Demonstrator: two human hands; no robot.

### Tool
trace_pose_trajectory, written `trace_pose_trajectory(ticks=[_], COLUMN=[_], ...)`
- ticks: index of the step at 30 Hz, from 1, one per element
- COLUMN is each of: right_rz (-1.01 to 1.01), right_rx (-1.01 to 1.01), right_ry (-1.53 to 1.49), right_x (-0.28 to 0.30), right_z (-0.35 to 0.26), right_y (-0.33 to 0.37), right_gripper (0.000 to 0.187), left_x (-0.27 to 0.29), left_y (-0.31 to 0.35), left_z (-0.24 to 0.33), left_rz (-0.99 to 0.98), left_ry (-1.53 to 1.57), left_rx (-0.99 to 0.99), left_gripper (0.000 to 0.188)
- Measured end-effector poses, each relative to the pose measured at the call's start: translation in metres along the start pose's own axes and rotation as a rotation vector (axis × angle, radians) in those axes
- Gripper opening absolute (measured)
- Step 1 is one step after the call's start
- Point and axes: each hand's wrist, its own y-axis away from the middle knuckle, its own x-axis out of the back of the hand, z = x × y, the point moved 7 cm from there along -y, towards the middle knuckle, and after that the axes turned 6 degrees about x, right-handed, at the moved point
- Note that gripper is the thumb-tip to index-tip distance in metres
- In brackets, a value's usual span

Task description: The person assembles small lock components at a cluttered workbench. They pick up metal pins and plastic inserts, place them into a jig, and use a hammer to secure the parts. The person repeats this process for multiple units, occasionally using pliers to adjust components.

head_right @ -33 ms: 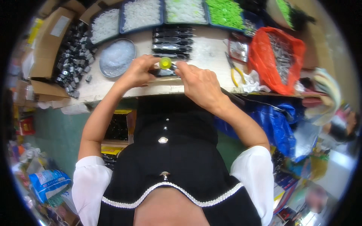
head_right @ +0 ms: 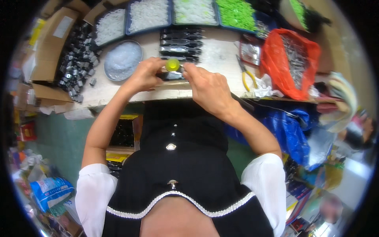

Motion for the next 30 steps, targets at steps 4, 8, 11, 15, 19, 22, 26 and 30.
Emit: trace_pose_trajectory(ticks=[4,8,11,15,19,22,26,30], right_rz=[-0.031,-0.306,-0.020,-0.374,-0.387,-0.456,-0.211,-0.380], right_rx=[-0.031,-0.106,-0.045,-0.107,-0.079,-0.074,-0.054,-0.094], right_ry=[-0.015,0.032,-0.113,0.115,0.110,0.090,-0.096,0.019], right_x=[-0.018,-0.048,-0.017,-0.067,-0.066,-0.066,-0.045,-0.078], right_z=[0.001,0.021,-0.004,0.013,0.019,0.019,0.008,0.017], right_y=[-0.002,-0.004,-0.011,0.005,-0.001,-0.004,-0.019,-0.018], right_gripper=[0.011,0.014,0.017,0.016,0.016,0.016,0.015,0.016], left_x=[0.001,0.002,0.000,0.002,0.013,0.006,-0.003,-0.002], left_y=[-0.001,0.000,0.003,0.010,0.022,0.027,0.031,0.036], left_z=[-0.001,-0.008,-0.016,-0.012,-0.013,-0.034,-0.045,-0.045], left_rz=[-0.008,-0.010,-0.010,0.062,0.202,0.148,0.172,0.269], left_ry=[0.045,0.113,0.192,0.136,0.203,0.314,0.513,0.512], left_rx=[0.035,0.064,0.100,0.006,-0.100,0.074,0.232,0.271], left_gripper=[0.056,0.061,0.064,0.061,0.058,0.057,0.060,0.063])
